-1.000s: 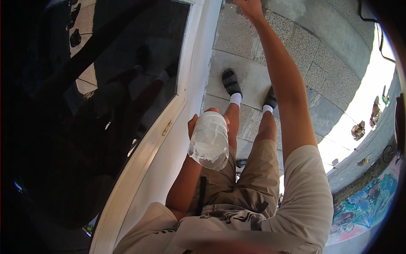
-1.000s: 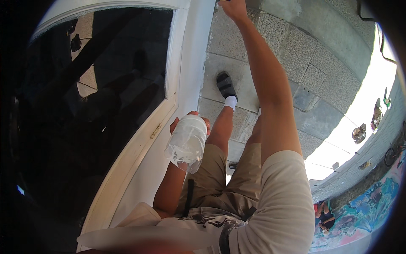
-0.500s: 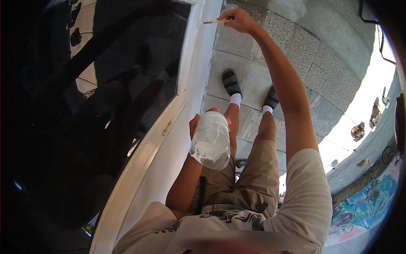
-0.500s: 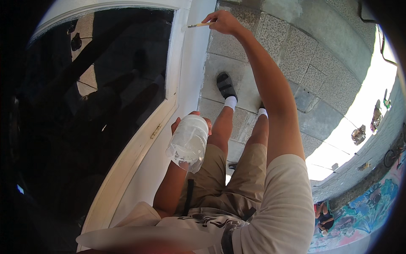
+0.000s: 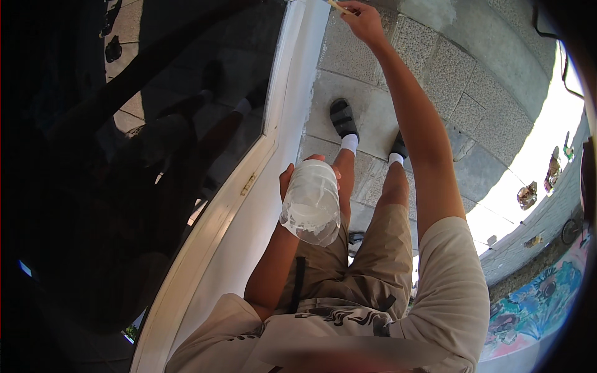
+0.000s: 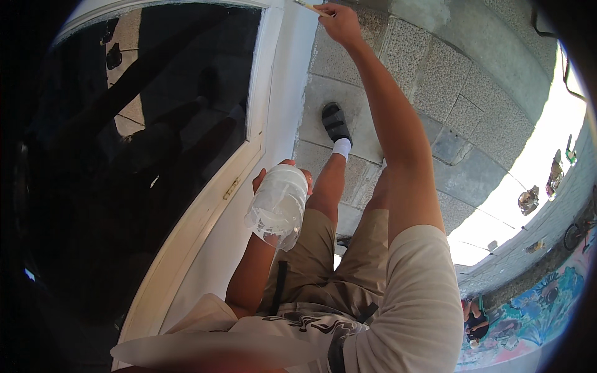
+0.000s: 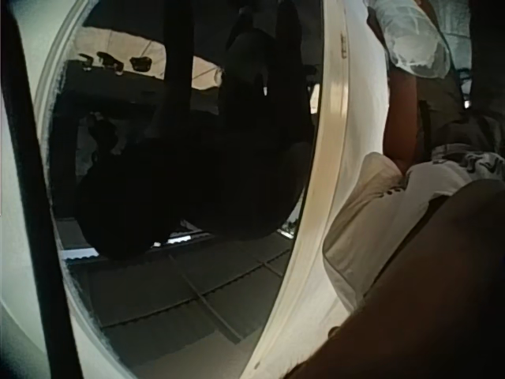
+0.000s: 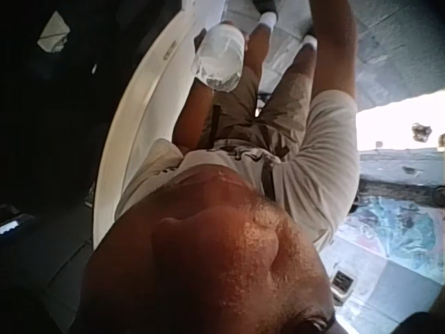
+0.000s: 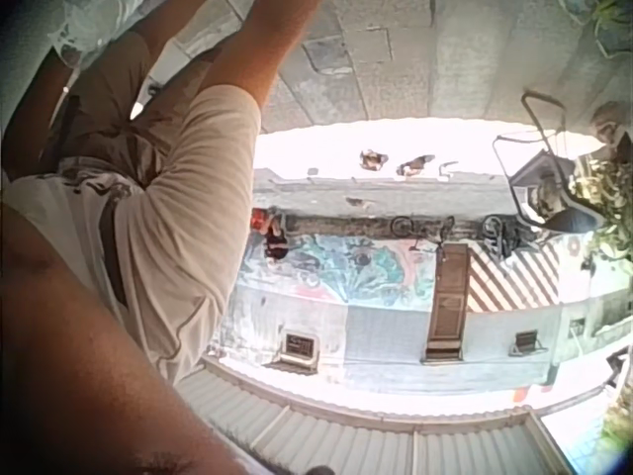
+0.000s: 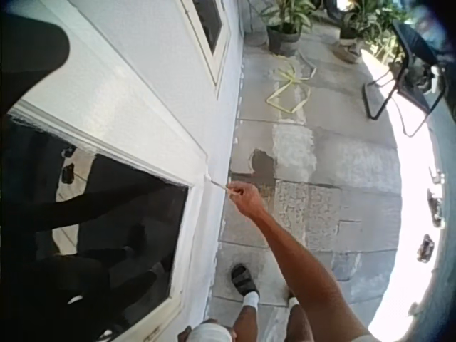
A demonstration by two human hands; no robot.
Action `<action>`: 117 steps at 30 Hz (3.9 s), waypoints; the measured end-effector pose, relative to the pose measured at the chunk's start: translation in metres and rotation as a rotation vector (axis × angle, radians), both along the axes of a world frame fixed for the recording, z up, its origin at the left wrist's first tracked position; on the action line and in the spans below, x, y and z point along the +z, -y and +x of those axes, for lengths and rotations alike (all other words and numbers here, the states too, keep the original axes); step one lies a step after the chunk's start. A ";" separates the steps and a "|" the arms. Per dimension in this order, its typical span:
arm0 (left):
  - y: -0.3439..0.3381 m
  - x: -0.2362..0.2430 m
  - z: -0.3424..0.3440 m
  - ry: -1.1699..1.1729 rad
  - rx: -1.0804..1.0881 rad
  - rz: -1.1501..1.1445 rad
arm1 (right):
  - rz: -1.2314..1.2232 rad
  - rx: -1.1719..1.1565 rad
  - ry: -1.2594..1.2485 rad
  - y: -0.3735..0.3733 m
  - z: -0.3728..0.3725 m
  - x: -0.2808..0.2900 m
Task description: The person paints the white trim around a door frame with a small brush, dipping it into a cup of paint.
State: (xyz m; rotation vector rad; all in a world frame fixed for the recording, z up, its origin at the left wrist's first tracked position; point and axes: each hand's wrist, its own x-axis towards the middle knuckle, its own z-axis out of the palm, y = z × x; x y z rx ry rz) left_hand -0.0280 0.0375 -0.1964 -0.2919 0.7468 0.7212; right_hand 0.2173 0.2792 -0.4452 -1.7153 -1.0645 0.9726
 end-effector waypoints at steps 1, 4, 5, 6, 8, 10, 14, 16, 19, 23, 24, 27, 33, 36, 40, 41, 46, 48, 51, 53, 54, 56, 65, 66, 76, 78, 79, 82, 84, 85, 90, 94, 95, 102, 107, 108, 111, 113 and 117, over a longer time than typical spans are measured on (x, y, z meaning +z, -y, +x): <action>0.000 0.000 0.001 0.006 -0.002 0.011 | 0.008 0.084 -0.014 0.012 -0.012 -0.004; -0.002 0.002 0.001 0.010 0.006 0.013 | -0.067 0.182 -0.094 0.049 -0.033 -0.002; -0.002 0.003 0.001 0.014 0.014 -0.004 | -0.118 0.306 -0.128 0.060 -0.032 0.002; -0.002 0.004 0.002 0.015 0.013 -0.003 | -0.171 0.426 -0.158 0.066 -0.029 0.005; -0.002 0.005 0.003 -0.022 -0.015 0.014 | -0.130 0.595 -0.095 0.065 -0.025 0.006; 0.002 0.003 0.002 0.044 0.019 -0.013 | -0.091 0.763 -0.033 0.056 -0.017 0.012; 0.004 0.007 0.006 0.028 0.045 -0.023 | -0.002 0.355 0.019 0.006 0.018 0.013; 0.000 0.010 0.011 0.010 0.015 -0.013 | 0.020 0.133 -0.013 -0.004 0.026 0.007; 0.000 0.010 0.008 -0.014 0.001 0.015 | 0.045 -0.087 -0.127 0.006 0.011 0.003; 0.000 0.013 0.009 0.024 0.040 0.017 | -0.017 0.082 -0.224 0.070 -0.049 0.002; 0.002 0.012 0.009 0.028 0.042 0.019 | -0.024 0.079 -0.294 0.092 -0.070 0.005; 0.007 0.012 0.006 0.042 0.054 -0.002 | -0.156 0.129 -0.349 0.154 -0.117 0.015; 0.016 0.021 0.008 0.142 0.113 0.025 | -0.325 0.374 -0.336 0.222 -0.149 0.045; 0.020 0.032 0.010 0.097 0.063 0.057 | -0.266 0.313 -0.402 0.246 -0.127 0.045; 0.032 0.063 0.014 0.107 0.101 0.054 | -0.297 0.259 -0.531 0.275 -0.058 0.076; 0.037 0.071 0.016 0.101 0.114 0.002 | -0.294 0.248 -0.531 0.284 -0.038 0.090; 0.071 0.113 0.027 0.279 0.145 0.151 | -0.411 0.147 -0.396 0.332 0.051 0.201; 0.085 0.118 0.037 0.250 0.018 0.323 | -0.387 0.116 -0.369 0.354 0.091 0.244; 0.106 0.169 0.053 0.100 0.060 0.125 | -0.341 0.065 -0.304 0.377 0.126 0.301; 0.119 0.183 0.063 0.043 0.105 0.136 | -0.304 0.072 -0.277 0.382 0.143 0.344; 0.121 0.191 0.071 -0.012 0.116 0.131 | -0.293 0.084 -0.268 0.384 0.152 0.360; 0.131 0.207 0.086 -0.080 0.166 0.207 | -0.170 0.040 -0.138 0.385 0.167 0.390; 0.169 0.270 0.109 -0.142 0.221 0.388 | 0.238 -0.083 -0.178 0.370 0.163 0.567; 0.172 0.271 0.108 -0.115 0.220 0.434 | 0.239 -0.062 -0.177 0.370 0.161 0.579; 0.208 0.301 0.074 -0.128 0.163 0.447 | 0.604 0.251 -0.500 0.404 0.083 0.705; 0.218 0.315 0.060 -0.165 0.161 0.435 | 0.617 0.328 -0.474 0.419 0.058 0.723; 0.222 0.318 0.053 -0.203 0.157 0.426 | 0.633 0.403 -0.450 0.426 0.047 0.729; 0.239 0.309 0.030 -0.191 0.184 0.497 | 0.642 0.637 -0.223 0.447 0.012 0.742; 0.253 0.306 0.017 -0.216 0.194 0.480 | 0.592 0.670 -0.205 0.460 -0.015 0.750; 0.260 0.306 0.010 -0.245 0.198 0.467 | 0.582 0.727 -0.074 0.466 -0.028 0.754; 0.294 0.314 -0.018 -0.290 0.239 0.451 | 0.573 0.859 0.219 0.492 -0.085 0.758; 0.318 0.315 -0.037 -0.277 0.265 0.469 | 0.566 0.950 0.340 0.512 -0.119 0.749; 0.323 0.315 -0.040 -0.276 0.274 0.495 | 0.552 0.981 0.387 0.516 -0.125 0.747; 0.345 0.329 -0.055 -0.271 0.335 0.467 | 0.598 1.017 0.515 0.538 -0.149 0.739; 0.351 0.325 -0.064 -0.261 0.338 0.456 | 0.590 1.029 0.574 0.543 -0.159 0.738; 0.352 0.326 -0.065 -0.260 0.339 0.459 | 0.592 1.029 0.576 0.544 -0.160 0.739; 0.354 0.326 -0.068 -0.257 0.342 0.481 | 0.538 0.992 0.500 0.544 -0.161 0.742; 0.355 0.326 -0.070 -0.253 0.350 0.484 | 0.538 0.989 0.491 0.544 -0.161 0.742; 0.354 0.333 -0.072 -0.271 0.372 0.440 | 0.541 0.893 0.358 0.539 -0.154 0.740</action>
